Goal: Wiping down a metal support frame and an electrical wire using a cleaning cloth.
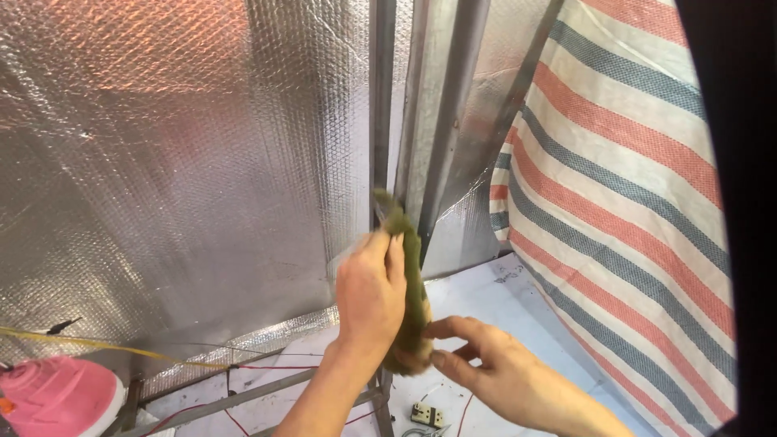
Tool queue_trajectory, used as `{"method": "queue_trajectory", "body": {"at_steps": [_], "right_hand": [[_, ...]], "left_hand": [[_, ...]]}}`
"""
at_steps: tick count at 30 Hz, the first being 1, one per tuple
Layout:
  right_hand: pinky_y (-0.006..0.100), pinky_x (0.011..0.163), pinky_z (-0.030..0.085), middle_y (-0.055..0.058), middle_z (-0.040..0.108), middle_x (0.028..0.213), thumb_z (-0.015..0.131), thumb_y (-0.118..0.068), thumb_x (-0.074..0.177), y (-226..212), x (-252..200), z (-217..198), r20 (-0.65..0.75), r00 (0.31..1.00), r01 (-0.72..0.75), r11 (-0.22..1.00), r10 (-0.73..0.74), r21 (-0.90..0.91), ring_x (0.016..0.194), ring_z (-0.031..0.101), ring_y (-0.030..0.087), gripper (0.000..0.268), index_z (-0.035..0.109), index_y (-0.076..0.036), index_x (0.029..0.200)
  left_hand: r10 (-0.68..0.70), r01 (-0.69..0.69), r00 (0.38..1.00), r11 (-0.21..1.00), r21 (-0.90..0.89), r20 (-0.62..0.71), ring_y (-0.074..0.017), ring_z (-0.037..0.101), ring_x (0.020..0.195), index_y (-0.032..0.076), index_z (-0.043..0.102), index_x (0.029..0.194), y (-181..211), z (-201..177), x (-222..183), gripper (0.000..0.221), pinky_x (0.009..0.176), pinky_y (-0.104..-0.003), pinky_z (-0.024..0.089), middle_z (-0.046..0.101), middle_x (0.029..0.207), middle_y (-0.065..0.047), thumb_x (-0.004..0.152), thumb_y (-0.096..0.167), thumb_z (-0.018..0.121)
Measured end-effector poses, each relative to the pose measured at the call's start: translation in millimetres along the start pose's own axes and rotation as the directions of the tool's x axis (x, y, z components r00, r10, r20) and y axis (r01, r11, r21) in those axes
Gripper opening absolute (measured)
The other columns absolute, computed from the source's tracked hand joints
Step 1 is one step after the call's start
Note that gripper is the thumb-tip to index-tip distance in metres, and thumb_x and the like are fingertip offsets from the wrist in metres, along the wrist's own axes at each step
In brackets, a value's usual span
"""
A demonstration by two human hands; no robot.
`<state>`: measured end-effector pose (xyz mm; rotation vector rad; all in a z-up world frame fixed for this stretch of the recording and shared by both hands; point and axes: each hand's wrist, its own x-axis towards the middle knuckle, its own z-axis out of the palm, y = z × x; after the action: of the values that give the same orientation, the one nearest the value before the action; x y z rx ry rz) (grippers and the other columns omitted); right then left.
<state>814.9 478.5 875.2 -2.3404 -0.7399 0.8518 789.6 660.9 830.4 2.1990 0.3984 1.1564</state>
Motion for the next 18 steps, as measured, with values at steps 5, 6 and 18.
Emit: {"method": "queue_trajectory", "body": {"at_steps": [5,6,18], "right_hand": [[0.021,0.093,0.056,-0.018,0.083,0.125,0.058,-0.034,0.094,-14.5,-5.0,-3.7,0.011,0.999,0.046,0.994,-0.047,0.096,0.100,0.073,0.003,0.035,0.074,-0.033,0.125],[0.021,0.090,0.057,-0.015,0.084,0.119,0.059,-0.034,0.094,-16.2,-6.3,-2.7,0.013,1.000,0.011,0.996,-0.012,0.087,0.089,0.073,0.005,0.034,0.074,-0.034,0.124],[0.020,0.098,0.059,-0.014,0.075,0.129,0.061,-0.047,0.093,19.9,-9.3,13.7,0.067,0.992,-0.109,0.993,0.106,0.049,0.112,0.078,0.000,0.042,0.068,-0.038,0.133]], "left_hand": [[0.083,-0.092,0.992,0.991,-0.096,-0.093,-0.0239,0.051,0.059,0.006,0.058,0.089,37.4,-22.6,30.4,0.021,0.057,-0.040,0.040,0.058,0.072,-0.005,0.105,0.014,0.047],[0.070,-0.079,0.993,0.992,-0.102,-0.090,-0.0215,0.047,0.058,0.007,0.053,0.083,37.0,-23.0,30.1,0.025,0.055,-0.039,0.038,0.054,0.070,-0.003,0.106,0.015,0.047],[-0.020,0.012,0.996,0.996,-0.085,-0.086,-0.0291,0.067,0.107,0.004,0.068,0.128,5.2,-1.1,-7.0,0.036,0.091,-0.043,0.054,0.071,0.117,-0.010,0.097,0.010,0.050]]}}
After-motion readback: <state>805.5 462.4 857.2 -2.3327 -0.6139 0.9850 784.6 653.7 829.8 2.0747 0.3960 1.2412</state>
